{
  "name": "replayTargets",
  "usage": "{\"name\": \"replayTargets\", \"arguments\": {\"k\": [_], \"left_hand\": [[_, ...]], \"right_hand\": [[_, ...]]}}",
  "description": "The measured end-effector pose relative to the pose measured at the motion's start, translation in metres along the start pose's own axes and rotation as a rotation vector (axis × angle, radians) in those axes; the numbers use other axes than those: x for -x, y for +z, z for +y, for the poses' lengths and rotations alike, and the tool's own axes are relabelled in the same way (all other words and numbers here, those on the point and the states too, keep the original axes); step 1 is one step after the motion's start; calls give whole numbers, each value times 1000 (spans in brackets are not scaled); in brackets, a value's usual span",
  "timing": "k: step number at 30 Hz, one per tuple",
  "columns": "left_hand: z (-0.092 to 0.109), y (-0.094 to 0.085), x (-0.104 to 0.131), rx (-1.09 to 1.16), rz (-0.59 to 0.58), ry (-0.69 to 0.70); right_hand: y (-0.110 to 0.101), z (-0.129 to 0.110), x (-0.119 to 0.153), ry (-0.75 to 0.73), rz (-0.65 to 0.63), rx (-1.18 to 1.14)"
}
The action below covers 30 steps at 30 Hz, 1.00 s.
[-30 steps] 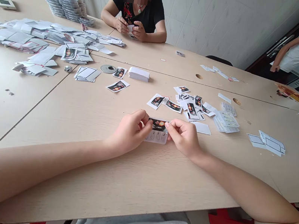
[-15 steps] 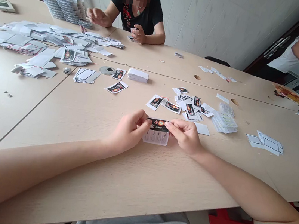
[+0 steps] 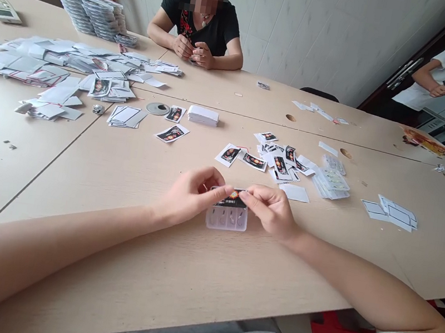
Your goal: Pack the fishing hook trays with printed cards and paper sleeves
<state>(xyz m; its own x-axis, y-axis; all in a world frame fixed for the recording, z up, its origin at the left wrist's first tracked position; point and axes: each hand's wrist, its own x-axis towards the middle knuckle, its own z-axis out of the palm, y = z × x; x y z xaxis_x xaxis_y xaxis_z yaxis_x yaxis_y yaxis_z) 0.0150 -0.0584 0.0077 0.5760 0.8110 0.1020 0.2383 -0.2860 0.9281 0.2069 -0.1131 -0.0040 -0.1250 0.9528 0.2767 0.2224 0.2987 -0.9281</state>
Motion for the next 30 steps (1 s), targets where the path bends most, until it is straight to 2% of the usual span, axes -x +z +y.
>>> {"name": "replayTargets", "arguments": {"k": [5,12,17,24,27,30], "left_hand": [[1,3,1,-71,-164,-25],[-1,0,0,44,-240,-62],[-1,-3,-2,130,-195,-112],[0,-4,-3,7,-208,-90],[-1,-3,-2,-16,-181,-50],[-1,-2,-2,-46,-155,-26]], "right_hand": [[7,0,6,-41,-95,52],[5,1,5,-24,-112,54],[1,1,4,-18,-47,-2],[1,2,4,-25,11,-28],[0,4,2,49,-11,-112],[-1,6,1,205,-87,-265]]}}
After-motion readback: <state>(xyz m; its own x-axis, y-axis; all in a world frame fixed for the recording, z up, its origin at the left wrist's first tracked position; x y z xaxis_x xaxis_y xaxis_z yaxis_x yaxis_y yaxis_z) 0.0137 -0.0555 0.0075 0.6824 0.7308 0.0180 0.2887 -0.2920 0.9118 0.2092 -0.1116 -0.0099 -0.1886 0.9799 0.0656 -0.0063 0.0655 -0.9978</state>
